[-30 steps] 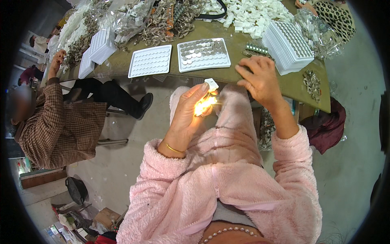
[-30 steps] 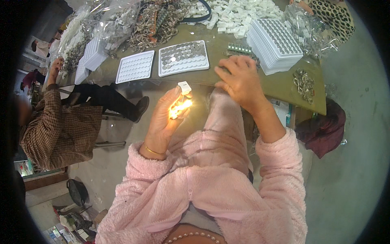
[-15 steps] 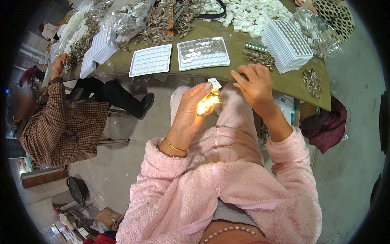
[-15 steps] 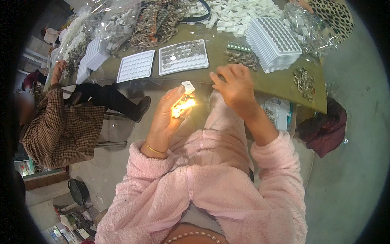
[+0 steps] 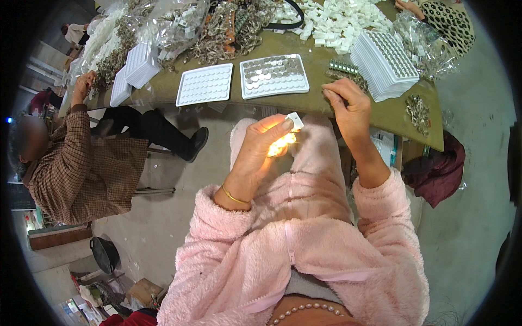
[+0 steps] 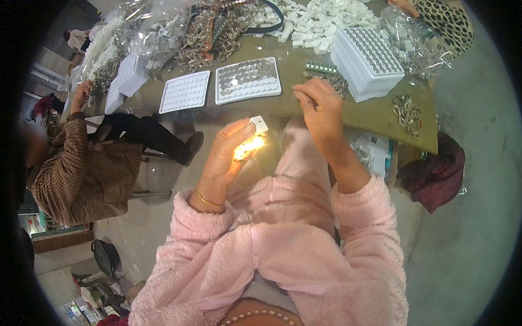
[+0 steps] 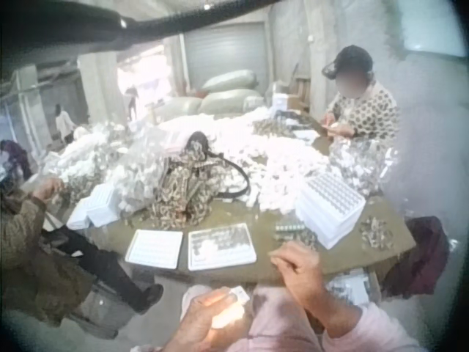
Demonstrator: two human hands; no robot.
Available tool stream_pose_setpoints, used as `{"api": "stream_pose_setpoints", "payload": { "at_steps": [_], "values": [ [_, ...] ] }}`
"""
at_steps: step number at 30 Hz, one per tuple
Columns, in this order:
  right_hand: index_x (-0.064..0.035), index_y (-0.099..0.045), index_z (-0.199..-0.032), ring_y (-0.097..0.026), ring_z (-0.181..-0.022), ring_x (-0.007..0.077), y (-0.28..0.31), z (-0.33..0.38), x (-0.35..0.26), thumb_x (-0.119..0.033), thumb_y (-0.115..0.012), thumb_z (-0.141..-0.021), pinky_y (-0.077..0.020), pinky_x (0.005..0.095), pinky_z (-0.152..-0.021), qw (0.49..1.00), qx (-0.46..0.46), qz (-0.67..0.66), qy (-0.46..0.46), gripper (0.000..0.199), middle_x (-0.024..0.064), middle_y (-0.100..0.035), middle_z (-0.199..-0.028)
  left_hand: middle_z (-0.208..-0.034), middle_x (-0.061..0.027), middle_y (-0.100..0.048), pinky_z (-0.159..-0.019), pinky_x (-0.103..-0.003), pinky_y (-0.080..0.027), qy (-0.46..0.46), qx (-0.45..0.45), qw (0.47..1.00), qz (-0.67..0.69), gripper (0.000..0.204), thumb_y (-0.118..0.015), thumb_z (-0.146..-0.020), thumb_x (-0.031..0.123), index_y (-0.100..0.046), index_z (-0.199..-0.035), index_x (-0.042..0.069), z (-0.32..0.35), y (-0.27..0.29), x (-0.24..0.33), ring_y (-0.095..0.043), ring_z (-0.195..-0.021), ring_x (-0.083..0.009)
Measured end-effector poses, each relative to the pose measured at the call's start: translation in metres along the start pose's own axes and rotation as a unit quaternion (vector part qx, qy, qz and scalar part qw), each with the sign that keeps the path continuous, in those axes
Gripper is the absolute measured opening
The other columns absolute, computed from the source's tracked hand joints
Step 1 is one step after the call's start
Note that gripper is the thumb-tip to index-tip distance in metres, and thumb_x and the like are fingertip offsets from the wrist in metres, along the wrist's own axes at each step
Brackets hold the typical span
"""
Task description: The person assembles small LED modules by inserting metal contacts into white plastic housings and testing each unit with a battery to confirm illumination. Completed modules are placed into a white tray on the table.
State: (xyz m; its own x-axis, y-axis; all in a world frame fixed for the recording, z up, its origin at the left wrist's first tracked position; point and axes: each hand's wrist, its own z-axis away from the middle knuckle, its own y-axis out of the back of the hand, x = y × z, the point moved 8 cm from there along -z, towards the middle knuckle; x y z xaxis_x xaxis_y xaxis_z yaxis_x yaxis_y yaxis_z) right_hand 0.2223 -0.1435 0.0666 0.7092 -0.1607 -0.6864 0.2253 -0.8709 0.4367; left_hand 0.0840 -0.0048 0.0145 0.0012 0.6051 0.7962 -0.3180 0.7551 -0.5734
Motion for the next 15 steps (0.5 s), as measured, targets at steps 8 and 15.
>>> {"api": "stream_pose_setpoints", "payload": {
  "at_steps": [8,15],
  "values": [
    [-0.007,-0.068,-0.075,-0.054,-0.088,0.0271,-0.022,-0.022,-0.024,-0.007,-0.063,-0.071,-0.0432,0.039,-0.073,0.925,-0.028,0.326,0.195,0.006,0.0068,-0.055,-0.087,-0.096,0.0001,-0.071,-0.07,-0.021,-0.05,0.037,-0.018,0.999,-0.036,0.02,-0.067,-0.096,0.023,-0.072,-0.106,0.007,-0.007,0.005,-0.002,-0.064,-0.081,-0.0064],
    [-0.0058,-0.067,-0.076,-0.054,-0.088,0.0271,-0.021,-0.026,-0.017,-0.007,-0.061,-0.07,-0.0432,0.0386,-0.072,0.917,-0.039,0.335,0.213,0.008,0.0075,-0.055,-0.087,-0.092,-0.0006,-0.072,-0.059,-0.018,-0.047,-0.007,-0.031,0.999,0.001,0.023,-0.073,-0.092,0.025,-0.071,-0.105,0.005,-0.007,0.004,0.002,-0.064,-0.076,-0.0054]
  ]
}}
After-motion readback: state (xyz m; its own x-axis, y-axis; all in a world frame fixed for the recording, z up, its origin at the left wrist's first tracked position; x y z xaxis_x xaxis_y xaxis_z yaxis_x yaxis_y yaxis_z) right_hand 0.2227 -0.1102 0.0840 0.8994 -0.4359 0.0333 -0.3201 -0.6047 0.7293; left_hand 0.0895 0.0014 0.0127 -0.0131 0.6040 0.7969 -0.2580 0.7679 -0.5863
